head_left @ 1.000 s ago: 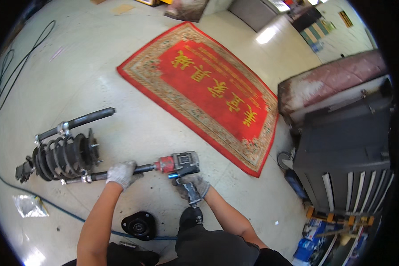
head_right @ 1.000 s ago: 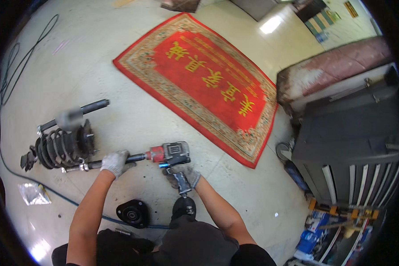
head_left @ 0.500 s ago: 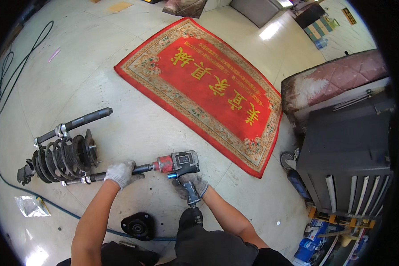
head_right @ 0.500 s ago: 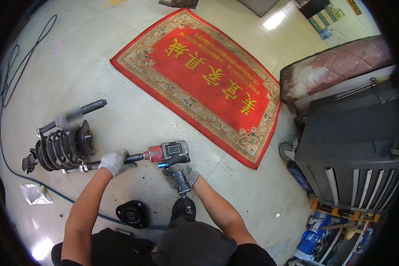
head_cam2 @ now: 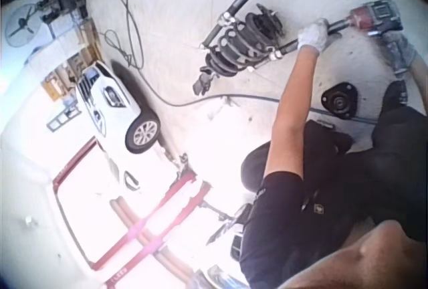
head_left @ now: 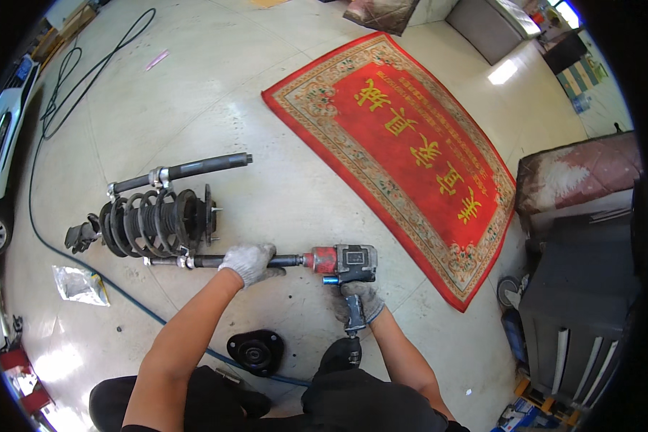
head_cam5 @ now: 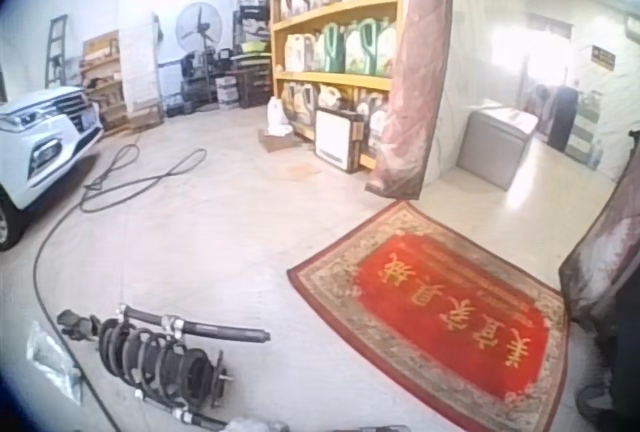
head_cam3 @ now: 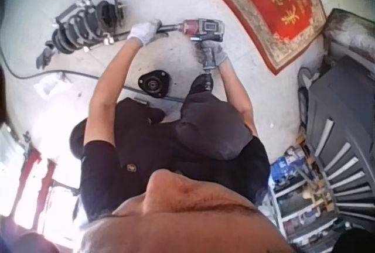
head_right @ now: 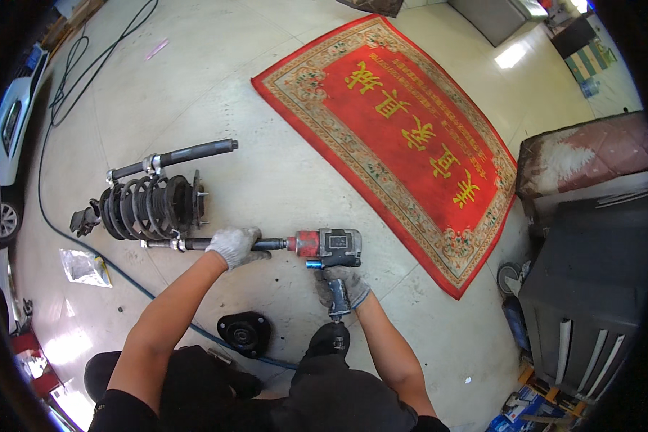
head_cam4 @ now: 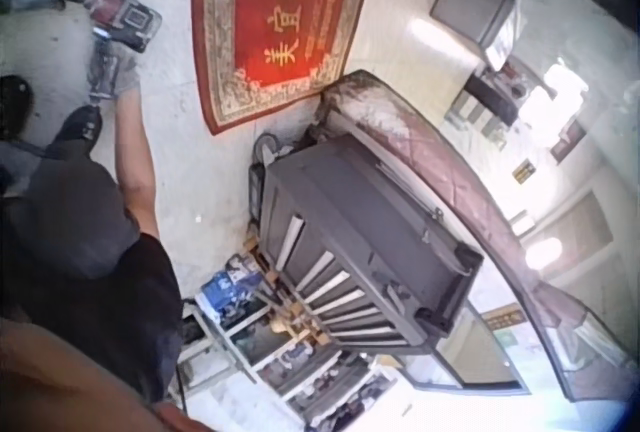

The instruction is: The person assembles a car suspension strut by attaching a spring and shock absorber using a pneumatic impact wrench. They tighten bolts and secure components while sitting on the floor in a garage.

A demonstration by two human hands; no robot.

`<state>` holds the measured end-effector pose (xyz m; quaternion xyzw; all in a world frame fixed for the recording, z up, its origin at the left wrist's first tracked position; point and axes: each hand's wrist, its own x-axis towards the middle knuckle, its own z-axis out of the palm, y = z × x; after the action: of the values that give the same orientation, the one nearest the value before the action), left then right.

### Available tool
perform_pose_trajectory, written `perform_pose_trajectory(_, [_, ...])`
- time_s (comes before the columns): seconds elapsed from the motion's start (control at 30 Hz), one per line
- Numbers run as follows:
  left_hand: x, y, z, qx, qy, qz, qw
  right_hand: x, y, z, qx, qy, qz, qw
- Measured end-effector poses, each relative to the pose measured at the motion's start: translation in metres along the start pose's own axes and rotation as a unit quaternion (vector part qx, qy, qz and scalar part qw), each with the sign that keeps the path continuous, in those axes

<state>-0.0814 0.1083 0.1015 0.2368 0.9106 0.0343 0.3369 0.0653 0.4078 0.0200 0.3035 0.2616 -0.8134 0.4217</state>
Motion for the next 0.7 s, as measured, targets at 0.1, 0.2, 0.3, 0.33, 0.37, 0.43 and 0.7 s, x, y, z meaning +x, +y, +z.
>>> perform_pose_trajectory(0.1, [0.001, -0.005, 0.006, -0.004, -0.008, -0.004, 1.0, -0.005, -0.006, 0.009, -0.043, -0.032, -0.014, 0.998])
perform_pose_trajectory(0.2, [0.0, -0.007, 0.006, -0.007, -0.012, -0.014, 1.0, -0.007, -0.01, 0.02, -0.05, -0.073, -0.021, 0.996])
perform_pose_trajectory(0.3, [-0.004, -0.005, -0.005, -0.036, -0.011, -0.007, 0.999, -0.008, -0.007, 0.015, -0.025, -0.075, -0.029, 0.996])
perform_pose_trajectory(0.33, [-0.006, -0.005, -0.004, -0.031, -0.01, -0.009, 0.999, -0.009, -0.004, 0.012, -0.015, -0.074, -0.031, 0.997])
perform_pose_trajectory(0.37, [-0.009, -0.005, 0.0, -0.026, -0.008, -0.011, 1.0, -0.012, 0.001, 0.005, -0.006, -0.054, -0.041, 0.998])
perform_pose_trajectory(0.43, [-0.013, -0.005, 0.001, -0.015, -0.011, -0.014, 1.0, -0.021, 0.007, -0.005, 0.01, -0.01, -0.069, 0.998])
perform_pose_trajectory(0.7, [-0.076, 0.006, 0.024, 0.037, -0.137, 0.052, 0.989, -0.045, 0.001, -0.033, 0.082, -0.016, -0.154, 0.985])
